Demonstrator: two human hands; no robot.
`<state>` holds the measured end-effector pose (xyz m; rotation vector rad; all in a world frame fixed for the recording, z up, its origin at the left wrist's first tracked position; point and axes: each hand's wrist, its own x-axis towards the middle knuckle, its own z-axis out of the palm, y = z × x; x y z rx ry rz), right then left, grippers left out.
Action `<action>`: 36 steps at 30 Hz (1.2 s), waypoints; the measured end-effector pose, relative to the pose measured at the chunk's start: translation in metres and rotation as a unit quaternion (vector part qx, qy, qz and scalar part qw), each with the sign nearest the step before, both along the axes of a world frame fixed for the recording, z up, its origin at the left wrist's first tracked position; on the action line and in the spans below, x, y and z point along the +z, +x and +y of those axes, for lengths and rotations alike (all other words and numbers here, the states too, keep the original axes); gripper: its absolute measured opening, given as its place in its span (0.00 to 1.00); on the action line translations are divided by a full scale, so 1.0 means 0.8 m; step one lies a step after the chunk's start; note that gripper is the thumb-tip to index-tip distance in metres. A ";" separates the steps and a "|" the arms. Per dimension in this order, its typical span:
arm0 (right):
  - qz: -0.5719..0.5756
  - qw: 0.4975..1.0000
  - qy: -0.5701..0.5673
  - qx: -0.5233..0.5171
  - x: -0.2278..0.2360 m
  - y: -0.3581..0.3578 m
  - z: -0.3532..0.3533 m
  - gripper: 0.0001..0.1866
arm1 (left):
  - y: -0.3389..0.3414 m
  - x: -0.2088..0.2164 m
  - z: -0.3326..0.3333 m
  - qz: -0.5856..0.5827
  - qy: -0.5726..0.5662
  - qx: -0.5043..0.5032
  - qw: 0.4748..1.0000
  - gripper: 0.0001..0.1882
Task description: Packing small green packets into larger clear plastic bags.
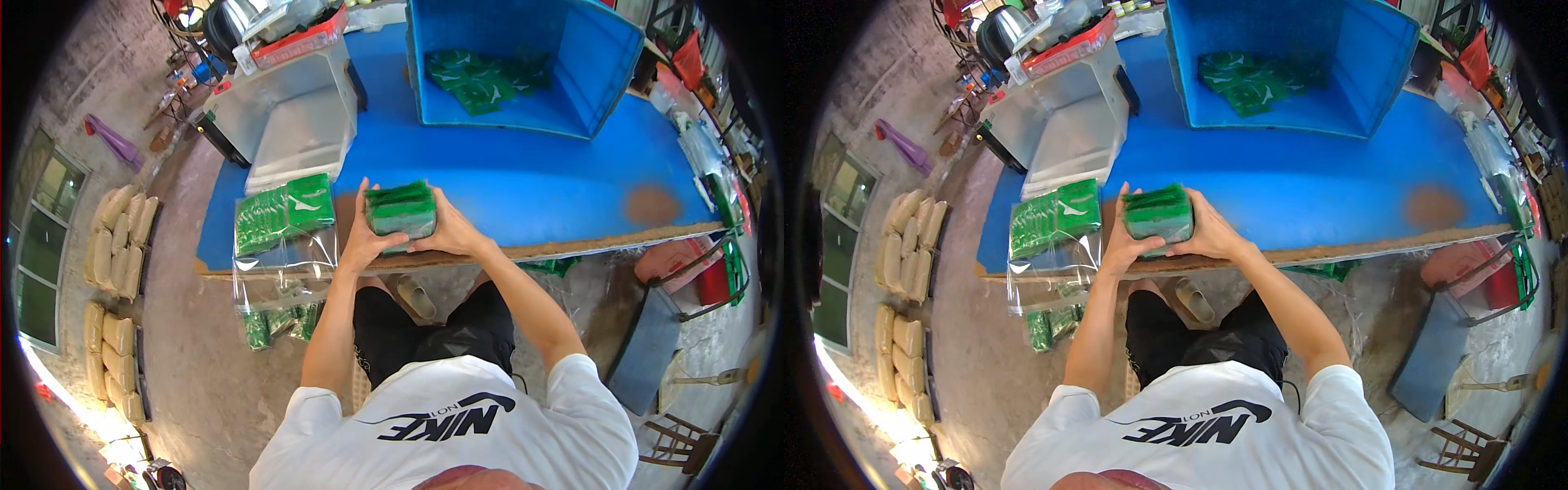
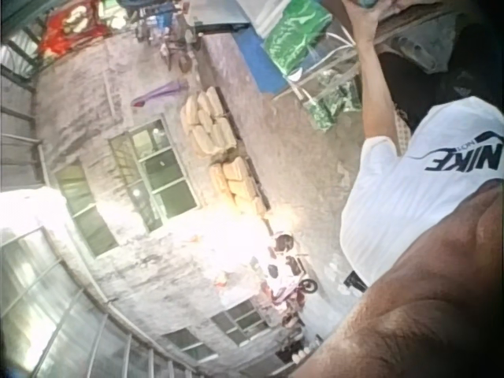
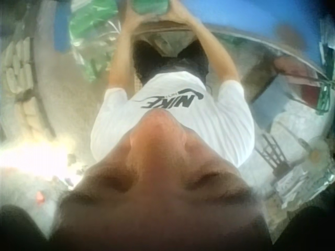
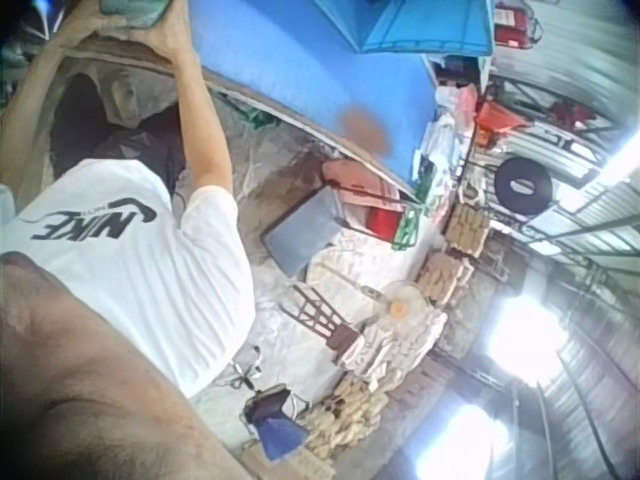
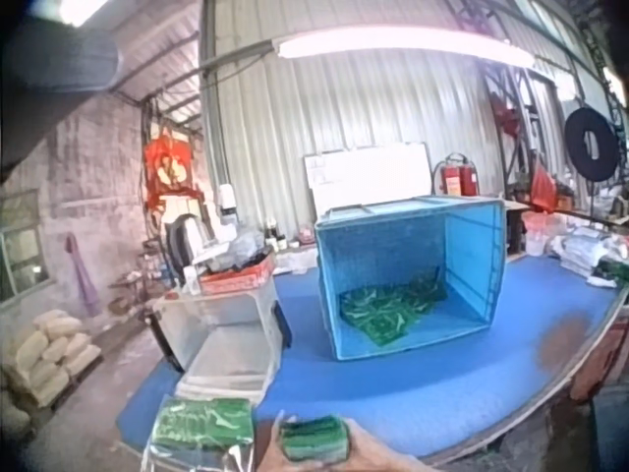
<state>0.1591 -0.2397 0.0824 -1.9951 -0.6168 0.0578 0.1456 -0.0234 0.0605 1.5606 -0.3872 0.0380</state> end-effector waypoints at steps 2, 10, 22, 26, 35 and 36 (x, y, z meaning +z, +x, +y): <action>0.050 0.998 -0.023 -0.011 0.002 -0.002 -0.001 0.55 | -0.005 0.004 -0.008 0.007 -0.032 -0.003 0.999 0.67; -0.063 0.998 0.020 0.017 -0.004 -0.004 -0.003 0.54 | 0.008 -0.003 -0.020 0.019 -0.072 0.007 0.997 0.67; 0.029 1.000 -0.007 0.008 0.000 -0.008 -0.001 0.49 | -0.019 0.021 -0.020 0.041 -0.119 -0.011 0.992 0.65; 0.031 0.999 -0.023 -0.016 -0.008 -0.009 -0.003 0.52 | -0.017 0.000 -0.022 -0.004 -0.050 0.039 0.998 0.65; -0.040 0.998 -0.025 -0.047 -0.018 -0.018 -0.010 0.50 | -0.017 -0.007 -0.024 -0.049 0.071 0.028 0.996 0.42; -0.042 0.997 -0.027 -0.058 -0.018 -0.020 -0.013 0.50 | -0.018 -0.004 -0.023 -0.018 0.060 0.010 0.998 0.42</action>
